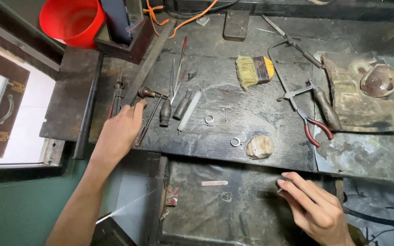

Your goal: Using a jeweler's saw to cut a small metal component on a wooden bench pin.

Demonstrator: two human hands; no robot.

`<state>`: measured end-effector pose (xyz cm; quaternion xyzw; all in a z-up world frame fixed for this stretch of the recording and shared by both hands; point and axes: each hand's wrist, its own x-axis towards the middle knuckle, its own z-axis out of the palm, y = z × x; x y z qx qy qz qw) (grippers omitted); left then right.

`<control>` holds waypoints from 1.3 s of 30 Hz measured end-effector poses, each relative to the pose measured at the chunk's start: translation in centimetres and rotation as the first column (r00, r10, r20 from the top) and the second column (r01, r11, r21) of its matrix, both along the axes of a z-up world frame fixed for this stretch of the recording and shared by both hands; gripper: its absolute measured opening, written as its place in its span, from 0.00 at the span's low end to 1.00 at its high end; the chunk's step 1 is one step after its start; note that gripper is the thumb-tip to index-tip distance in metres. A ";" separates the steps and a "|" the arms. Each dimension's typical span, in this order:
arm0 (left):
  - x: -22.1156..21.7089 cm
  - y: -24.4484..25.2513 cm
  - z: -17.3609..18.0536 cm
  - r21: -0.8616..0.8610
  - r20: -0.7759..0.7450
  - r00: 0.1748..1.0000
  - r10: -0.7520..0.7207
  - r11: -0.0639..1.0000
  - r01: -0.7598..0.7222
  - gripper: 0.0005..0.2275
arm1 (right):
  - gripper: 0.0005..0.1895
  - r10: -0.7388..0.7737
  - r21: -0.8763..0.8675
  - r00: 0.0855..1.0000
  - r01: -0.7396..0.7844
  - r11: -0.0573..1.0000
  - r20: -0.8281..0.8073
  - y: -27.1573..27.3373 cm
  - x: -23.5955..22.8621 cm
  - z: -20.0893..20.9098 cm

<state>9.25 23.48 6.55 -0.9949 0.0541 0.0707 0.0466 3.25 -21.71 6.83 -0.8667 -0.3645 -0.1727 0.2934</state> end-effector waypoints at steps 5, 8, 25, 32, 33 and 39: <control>-0.5 1.2 -0.4 0.109 0.043 0.998 -0.054 0.993 0.049 0.35 | 0.13 -0.012 -0.005 1.000 0.012 1.000 -0.009 -0.5 -0.2 -0.5; -1.7 -0.4 1.9 -0.146 0.100 0.987 0.126 0.983 -0.110 0.21 | 0.14 0.004 -0.009 1.000 -0.004 1.000 0.000 -0.7 -0.2 -0.7; 3.2 -11.6 -2.6 -0.749 0.047 0.925 0.377 0.627 -0.217 0.11 | 0.13 -0.018 0.028 1.000 0.018 0.999 0.002 0.1 -0.3 0.2; 2.6 -11.0 -0.8 -0.709 -0.060 0.917 0.395 0.630 -0.317 0.09 | 0.14 0.007 0.027 1.000 -0.007 1.000 -0.026 0.1 -0.2 -0.4; 2.3 -10.9 -0.9 -0.708 -0.061 0.917 0.395 0.630 -0.319 0.09 | 0.14 0.008 0.027 1.000 -0.007 1.000 -0.028 0.1 -0.3 -0.3; 0.4 -11.2 -0.7 -0.716 0.165 0.910 0.379 0.681 -0.154 0.08 | 0.14 0.012 0.027 1.000 -0.011 1.000 -0.022 0.1 -0.2 -0.3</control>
